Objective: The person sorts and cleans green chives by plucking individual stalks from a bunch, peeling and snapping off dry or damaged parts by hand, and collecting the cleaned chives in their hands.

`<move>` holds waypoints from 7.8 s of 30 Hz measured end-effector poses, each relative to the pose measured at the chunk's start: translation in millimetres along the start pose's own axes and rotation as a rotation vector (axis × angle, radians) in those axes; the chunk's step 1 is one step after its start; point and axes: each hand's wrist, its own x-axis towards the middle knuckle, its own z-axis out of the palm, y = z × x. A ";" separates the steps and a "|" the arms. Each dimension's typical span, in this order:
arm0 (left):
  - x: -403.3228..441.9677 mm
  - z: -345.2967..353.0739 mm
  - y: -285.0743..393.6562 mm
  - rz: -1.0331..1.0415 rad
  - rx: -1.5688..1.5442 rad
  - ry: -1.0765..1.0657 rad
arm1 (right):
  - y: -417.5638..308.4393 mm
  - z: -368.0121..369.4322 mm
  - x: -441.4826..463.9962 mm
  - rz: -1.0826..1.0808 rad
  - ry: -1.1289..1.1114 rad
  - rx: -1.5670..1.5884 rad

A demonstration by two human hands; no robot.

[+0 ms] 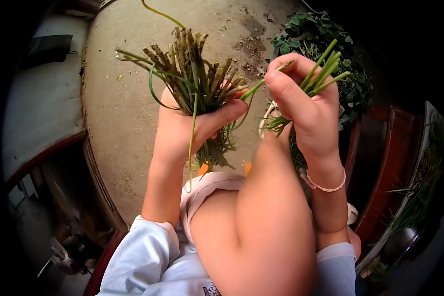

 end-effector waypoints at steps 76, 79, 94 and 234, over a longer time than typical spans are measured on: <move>-31.3 -8.9 21.2 -0.022 -0.220 -0.009 | 1.0 2.2 -15.0 -0.372 -0.115 -0.278; -32.8 -2.7 30.4 -0.087 -0.126 0.063 | -0.6 8.3 -19.4 -0.391 -0.154 -0.252; -35.1 4.8 28.4 -0.106 -0.121 0.122 | -1.0 9.0 -17.3 -0.447 -0.094 -0.273; -0.5 -82.5 -22.8 0.025 -0.807 0.125 | 0.1 -84.1 14.1 -0.098 -0.492 1.425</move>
